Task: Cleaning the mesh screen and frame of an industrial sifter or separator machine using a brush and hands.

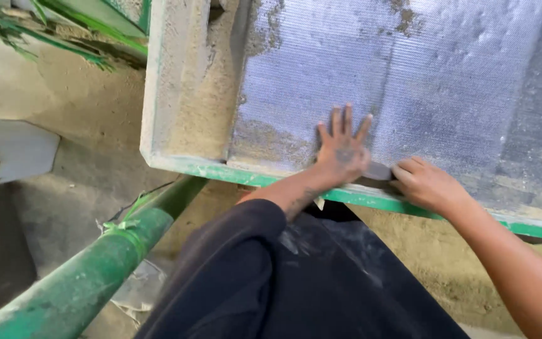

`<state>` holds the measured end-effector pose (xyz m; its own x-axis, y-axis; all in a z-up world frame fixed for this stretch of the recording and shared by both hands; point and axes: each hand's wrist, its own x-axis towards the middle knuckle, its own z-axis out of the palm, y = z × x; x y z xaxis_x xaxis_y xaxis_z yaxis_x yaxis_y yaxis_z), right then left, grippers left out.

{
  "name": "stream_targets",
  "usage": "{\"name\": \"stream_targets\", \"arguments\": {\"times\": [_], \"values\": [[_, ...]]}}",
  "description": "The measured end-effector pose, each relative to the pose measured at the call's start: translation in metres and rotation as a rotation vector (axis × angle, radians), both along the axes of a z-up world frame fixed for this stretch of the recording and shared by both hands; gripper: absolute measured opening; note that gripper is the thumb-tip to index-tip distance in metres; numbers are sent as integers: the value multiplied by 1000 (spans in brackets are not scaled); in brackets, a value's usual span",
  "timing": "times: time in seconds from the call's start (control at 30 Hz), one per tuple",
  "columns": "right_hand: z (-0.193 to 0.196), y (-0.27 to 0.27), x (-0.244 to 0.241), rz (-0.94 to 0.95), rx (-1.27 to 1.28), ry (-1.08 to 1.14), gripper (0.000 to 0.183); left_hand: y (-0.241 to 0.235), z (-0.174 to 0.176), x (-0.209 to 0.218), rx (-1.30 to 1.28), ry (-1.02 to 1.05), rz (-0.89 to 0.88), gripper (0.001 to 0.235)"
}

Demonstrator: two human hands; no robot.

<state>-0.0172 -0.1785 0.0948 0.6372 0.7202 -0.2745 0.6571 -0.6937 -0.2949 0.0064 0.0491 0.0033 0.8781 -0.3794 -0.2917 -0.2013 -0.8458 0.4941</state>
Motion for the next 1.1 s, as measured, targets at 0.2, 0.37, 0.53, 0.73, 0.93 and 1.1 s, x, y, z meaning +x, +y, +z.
{"name": "stream_targets", "arguments": {"times": [0.2,0.37,0.53,0.73,0.93,1.1], "values": [[-55,83,14,56,59,40,22,104,-15,-1,35,-52,112,99],[-82,206,36,58,57,62,18,220,-17,30,170,-103,118,104],[-53,125,13,-81,87,40,25,135,3,23,241,-94,5,94],[-4,-5,-2,-81,-103,32,27,-10,-4,15,-43,-155,1,100],[-67,135,36,-54,41,48,26,147,-36,43,68,-60,127,95],[-95,246,70,55,339,-155,18,253,-29,40,273,-323,242,98]]}}
